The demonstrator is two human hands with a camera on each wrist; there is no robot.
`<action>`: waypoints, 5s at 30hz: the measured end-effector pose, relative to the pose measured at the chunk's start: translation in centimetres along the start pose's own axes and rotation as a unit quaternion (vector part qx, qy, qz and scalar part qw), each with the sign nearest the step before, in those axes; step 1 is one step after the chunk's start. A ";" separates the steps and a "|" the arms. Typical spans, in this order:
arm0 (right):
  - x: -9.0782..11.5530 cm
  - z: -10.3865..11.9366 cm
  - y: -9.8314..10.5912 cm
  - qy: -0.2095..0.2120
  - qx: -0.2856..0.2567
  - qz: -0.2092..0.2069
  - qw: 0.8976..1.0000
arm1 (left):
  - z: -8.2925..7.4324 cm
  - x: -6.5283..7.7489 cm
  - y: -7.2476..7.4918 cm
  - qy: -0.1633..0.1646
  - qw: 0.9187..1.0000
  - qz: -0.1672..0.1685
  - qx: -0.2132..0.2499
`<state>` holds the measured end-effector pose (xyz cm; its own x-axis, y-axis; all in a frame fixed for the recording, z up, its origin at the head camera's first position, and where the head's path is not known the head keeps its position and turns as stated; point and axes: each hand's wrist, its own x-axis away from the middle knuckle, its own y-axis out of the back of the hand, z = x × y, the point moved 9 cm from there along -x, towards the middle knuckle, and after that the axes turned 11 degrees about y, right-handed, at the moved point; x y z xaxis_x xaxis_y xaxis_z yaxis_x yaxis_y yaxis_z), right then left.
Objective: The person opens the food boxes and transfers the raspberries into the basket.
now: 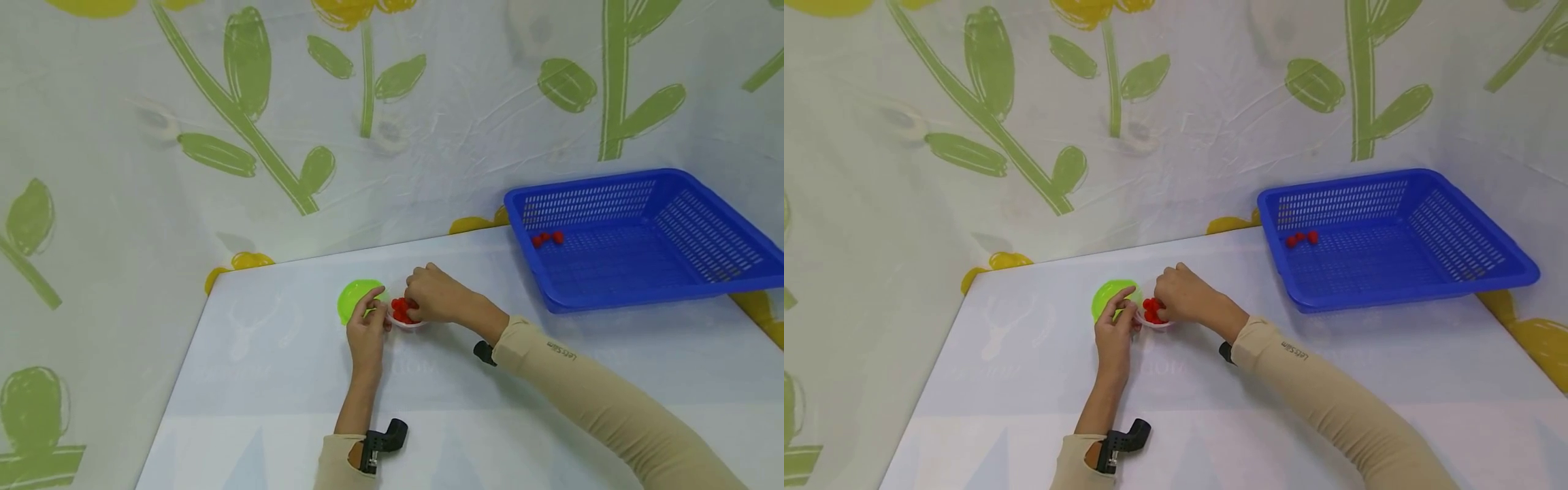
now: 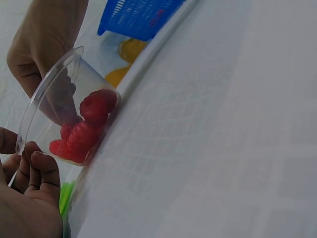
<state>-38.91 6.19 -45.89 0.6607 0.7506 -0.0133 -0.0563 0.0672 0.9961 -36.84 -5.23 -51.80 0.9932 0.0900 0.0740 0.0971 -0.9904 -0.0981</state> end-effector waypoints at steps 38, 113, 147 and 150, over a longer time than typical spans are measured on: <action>12.3 -3.3 10.3 -0.026 -0.062 -0.198 0.978 | -1.8 1.5 -0.3 0.005 0.999 0.014 -0.034; 21.0 -22.3 10.9 -0.231 -0.058 -0.045 0.970 | -2.3 1.5 -0.8 0.013 0.999 0.016 -0.042; 20.7 -26.4 4.5 -0.252 -0.091 0.026 0.963 | -2.1 1.2 -0.8 0.009 0.999 0.017 -0.043; 20.5 -26.5 4.3 -0.248 -0.081 0.032 0.965 | -2.2 1.2 -0.7 0.011 0.999 0.015 -0.044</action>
<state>-45.41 39.27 -44.12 0.9265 0.3527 0.1308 -0.1982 0.1623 0.9666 -35.81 -4.64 -49.47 0.9938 0.0582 0.0948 0.0597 -0.9981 -0.0128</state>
